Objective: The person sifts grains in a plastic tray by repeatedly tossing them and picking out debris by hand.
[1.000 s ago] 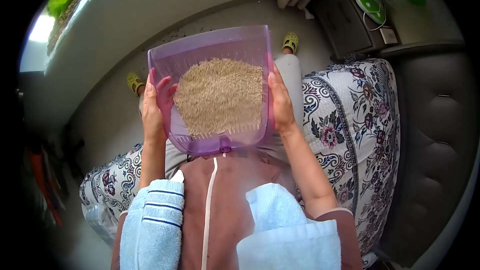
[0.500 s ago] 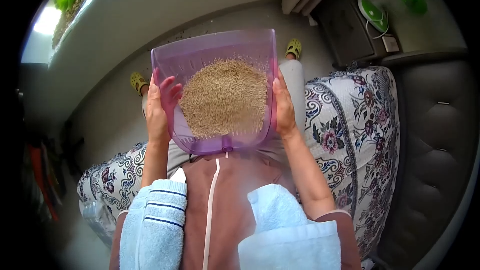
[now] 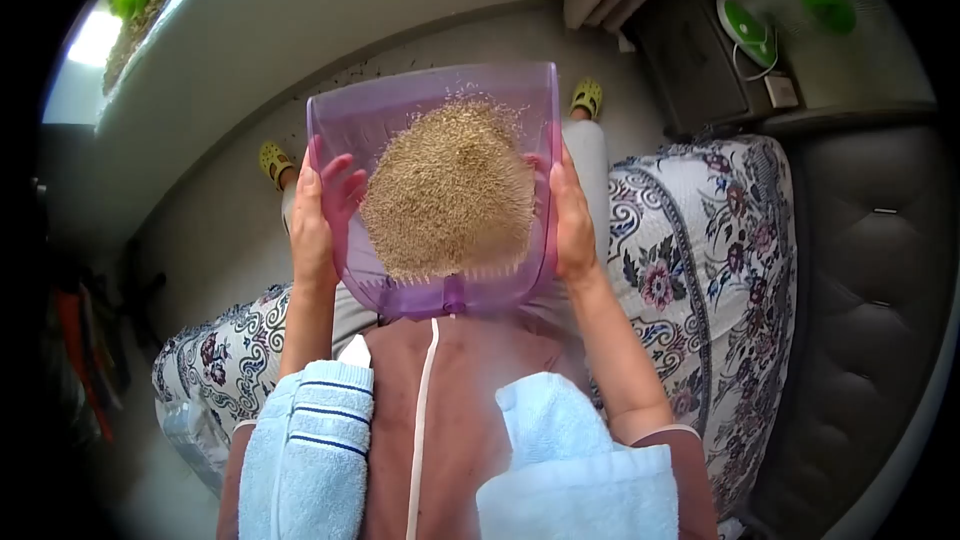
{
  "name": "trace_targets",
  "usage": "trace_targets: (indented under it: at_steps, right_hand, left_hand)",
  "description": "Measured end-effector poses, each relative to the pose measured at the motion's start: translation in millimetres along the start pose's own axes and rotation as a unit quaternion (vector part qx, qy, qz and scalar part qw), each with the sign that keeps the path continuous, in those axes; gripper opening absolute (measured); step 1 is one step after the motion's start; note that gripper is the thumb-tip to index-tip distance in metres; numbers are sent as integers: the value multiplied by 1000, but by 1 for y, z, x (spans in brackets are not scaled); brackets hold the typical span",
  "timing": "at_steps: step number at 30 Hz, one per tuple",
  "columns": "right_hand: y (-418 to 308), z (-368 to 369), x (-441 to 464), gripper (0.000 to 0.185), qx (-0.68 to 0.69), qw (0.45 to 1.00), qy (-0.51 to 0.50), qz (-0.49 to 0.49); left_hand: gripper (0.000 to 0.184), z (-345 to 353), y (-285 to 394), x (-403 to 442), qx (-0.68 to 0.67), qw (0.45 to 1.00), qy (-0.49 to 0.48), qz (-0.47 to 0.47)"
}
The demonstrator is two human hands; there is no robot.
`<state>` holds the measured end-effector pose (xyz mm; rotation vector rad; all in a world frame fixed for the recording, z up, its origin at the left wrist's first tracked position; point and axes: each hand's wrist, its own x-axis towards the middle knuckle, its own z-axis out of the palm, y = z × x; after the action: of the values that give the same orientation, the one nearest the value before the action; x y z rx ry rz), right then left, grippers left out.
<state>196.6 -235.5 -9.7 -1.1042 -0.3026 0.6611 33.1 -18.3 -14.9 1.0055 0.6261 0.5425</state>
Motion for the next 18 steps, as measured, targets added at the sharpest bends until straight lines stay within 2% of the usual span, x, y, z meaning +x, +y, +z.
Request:
trace_targets:
  at_steps: [1,3,5,6,8,10,11,13,15,18]
  right_hand:
    - [7,-4,-8,51,24,1000,9,7]
    - [3,-7,-4,50,-28,1000,-1,6]
    - [-24,16,5,49,-92,996,-15,-14]
    - [-38,28,8,49,-77,997,-23,-8]
    - [-80,63,8,50,-186,978,-64,-76]
    - [-93,68,3,49,-253,951,-100,-148]
    - [-83,59,5,49,-180,974,-76,-116]
    - [-35,30,10,50,-30,998,-28,-48]
    - [11,-2,0,49,11,1000,-2,-8]
    - [29,-3,-6,49,32,999,17,28]
  left_hand:
    - [55,-1,-2,0,11,1000,-1,-13]
    - [55,1,-1,2,-3,1000,-10,-6]
    - [54,-3,1,5,-28,1000,-2,-2]
    - [54,-3,6,5,-62,998,2,4]
    - [52,1,14,1,-131,991,10,13]
    - [51,12,26,-3,-152,986,-9,64]
    - [50,15,30,-6,-159,983,-18,88]
    - [51,6,25,3,-69,995,-19,72]
    - [52,-3,8,9,30,999,-16,35]
    - [53,-13,-2,6,35,999,13,-4]
